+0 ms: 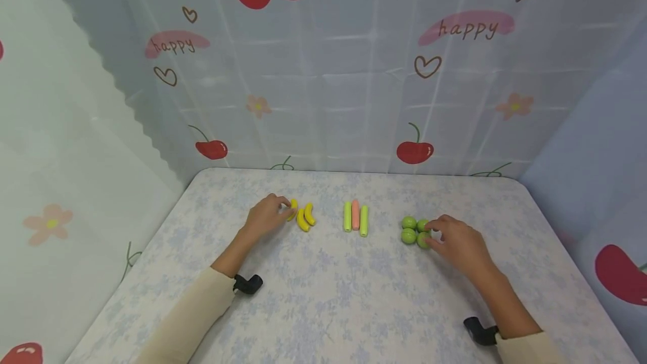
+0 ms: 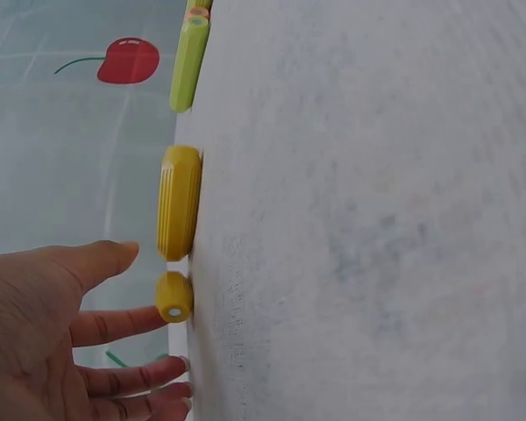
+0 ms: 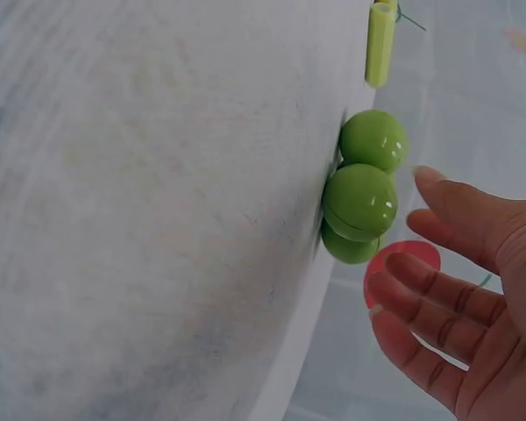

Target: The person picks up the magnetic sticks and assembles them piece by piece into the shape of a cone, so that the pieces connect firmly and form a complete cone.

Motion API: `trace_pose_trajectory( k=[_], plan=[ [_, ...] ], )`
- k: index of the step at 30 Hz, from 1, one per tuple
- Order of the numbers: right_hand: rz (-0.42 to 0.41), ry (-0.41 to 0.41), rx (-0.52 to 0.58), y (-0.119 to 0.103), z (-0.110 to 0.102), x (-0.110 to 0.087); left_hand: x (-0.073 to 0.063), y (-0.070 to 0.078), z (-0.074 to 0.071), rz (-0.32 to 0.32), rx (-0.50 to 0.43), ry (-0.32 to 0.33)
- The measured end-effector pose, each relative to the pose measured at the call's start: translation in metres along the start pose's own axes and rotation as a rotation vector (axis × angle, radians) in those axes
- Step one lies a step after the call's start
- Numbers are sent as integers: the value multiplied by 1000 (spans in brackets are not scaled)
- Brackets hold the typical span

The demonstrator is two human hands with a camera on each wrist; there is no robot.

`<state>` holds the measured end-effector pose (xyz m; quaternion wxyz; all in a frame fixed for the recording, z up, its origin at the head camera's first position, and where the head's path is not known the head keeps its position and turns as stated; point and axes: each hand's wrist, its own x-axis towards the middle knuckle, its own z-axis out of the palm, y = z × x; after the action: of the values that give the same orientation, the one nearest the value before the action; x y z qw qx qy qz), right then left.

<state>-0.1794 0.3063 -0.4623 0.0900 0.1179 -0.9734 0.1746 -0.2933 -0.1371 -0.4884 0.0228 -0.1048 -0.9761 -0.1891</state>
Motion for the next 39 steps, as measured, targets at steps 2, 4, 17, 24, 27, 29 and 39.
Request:
trace_pose_trajectory(
  k=[2,4,17,24,27,29,39],
  plan=[
    [-3,-36,-17,-1,2,1,1,2,0,-7,13,-9],
    [-4,-56,-26,-2,3,2,1,5,0,-3,25,-14],
    [18,-134,-22,-7,2,6,11,12,6,-17,93,-38],
    [44,-220,12,-7,5,6,11,10,7,-37,90,-50],
    [35,-225,12,-5,6,5,8,6,4,-46,16,-53],
    [26,-217,8,-5,6,4,5,2,1,-50,-49,-56],
    [13,-148,15,-21,-5,-5,-12,-19,-19,71,-418,-107]
  ],
)
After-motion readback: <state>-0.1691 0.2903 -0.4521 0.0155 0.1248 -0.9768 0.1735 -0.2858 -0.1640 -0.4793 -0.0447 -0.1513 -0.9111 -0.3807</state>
